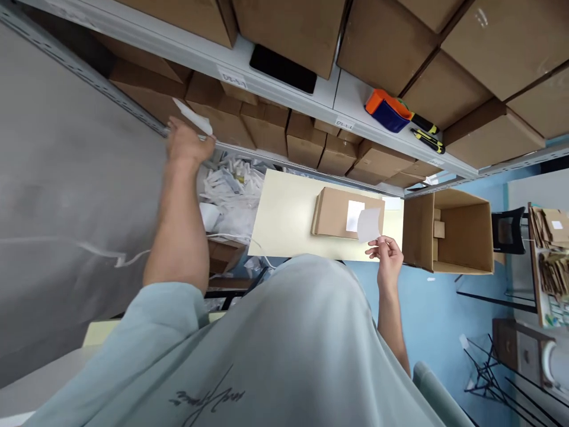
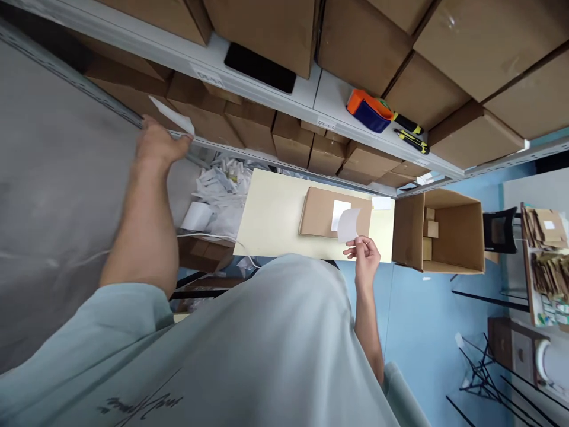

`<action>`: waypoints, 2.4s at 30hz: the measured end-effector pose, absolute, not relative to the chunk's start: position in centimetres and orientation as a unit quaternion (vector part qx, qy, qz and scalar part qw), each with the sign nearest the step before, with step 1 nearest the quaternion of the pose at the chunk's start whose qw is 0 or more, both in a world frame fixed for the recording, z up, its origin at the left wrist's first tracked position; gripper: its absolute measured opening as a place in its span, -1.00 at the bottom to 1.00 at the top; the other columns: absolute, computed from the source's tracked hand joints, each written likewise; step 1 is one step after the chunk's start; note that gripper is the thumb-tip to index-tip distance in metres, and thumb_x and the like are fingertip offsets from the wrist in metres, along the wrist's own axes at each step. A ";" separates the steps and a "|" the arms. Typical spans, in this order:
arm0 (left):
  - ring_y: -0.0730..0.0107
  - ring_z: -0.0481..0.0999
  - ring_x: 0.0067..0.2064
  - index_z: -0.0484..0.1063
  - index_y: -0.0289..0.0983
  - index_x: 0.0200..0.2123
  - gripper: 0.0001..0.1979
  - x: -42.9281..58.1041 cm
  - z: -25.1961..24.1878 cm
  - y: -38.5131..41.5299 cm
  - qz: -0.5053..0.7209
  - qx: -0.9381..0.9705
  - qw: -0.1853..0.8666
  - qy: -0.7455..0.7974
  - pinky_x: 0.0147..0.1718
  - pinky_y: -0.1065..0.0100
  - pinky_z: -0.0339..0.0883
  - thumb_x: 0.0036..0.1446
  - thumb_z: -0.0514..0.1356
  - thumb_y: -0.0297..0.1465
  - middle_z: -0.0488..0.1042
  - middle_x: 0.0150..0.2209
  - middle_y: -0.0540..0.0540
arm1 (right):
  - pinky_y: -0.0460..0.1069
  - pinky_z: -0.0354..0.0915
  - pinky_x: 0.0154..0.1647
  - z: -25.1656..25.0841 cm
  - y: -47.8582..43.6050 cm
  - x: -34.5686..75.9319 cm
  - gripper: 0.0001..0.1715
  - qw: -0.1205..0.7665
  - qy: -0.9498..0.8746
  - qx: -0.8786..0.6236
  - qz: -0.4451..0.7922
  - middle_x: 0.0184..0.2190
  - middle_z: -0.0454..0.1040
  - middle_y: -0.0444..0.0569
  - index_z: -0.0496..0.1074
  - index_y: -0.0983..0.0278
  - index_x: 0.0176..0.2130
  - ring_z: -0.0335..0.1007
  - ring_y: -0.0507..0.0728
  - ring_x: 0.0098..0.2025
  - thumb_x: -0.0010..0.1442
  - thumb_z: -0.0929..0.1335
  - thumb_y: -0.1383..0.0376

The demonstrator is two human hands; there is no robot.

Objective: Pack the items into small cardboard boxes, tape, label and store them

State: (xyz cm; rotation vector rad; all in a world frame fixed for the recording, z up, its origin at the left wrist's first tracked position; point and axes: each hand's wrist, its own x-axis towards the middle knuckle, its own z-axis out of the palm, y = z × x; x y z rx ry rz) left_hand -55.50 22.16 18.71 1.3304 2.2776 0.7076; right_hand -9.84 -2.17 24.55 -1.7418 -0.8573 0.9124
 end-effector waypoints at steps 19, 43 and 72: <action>-0.01 0.75 -0.04 0.59 -0.28 -0.02 -0.36 -24.8 19.8 3.4 0.393 0.289 0.721 0.493 -0.17 0.09 0.74 0.14 0.39 0.17 0.72 -0.04 -0.27 | 0.10 0.63 -0.17 21.5 -1.1 -8.0 -0.70 0.365 -0.658 -0.615 0.235 -0.07 0.71 0.08 0.63 0.14 -0.03 0.70 0.20 -0.14 0.51 0.33 0.10; 0.08 0.72 -0.03 0.68 -0.17 0.07 -0.52 -19.0 18.2 4.0 0.264 0.544 0.569 0.558 0.04 0.17 0.59 0.29 0.26 0.01 0.71 0.06 -0.17 | 0.00 0.37 -0.34 20.6 5.3 3.6 -0.73 0.323 -0.616 -0.615 0.372 -0.27 0.57 -0.05 0.59 0.19 -0.29 0.37 0.05 -0.43 0.37 0.41 0.10; 0.03 0.68 0.02 0.60 -0.23 -0.24 -0.51 -21.7 15.7 2.0 0.375 0.385 0.576 0.616 0.11 0.08 0.57 0.10 0.36 0.10 0.72 -0.10 -0.19 | -0.04 0.31 -0.40 20.0 0.3 -3.1 -0.73 0.269 -0.703 -0.577 0.317 -0.25 0.60 -0.06 0.61 0.13 -0.21 0.40 0.02 -0.45 0.49 0.35 0.14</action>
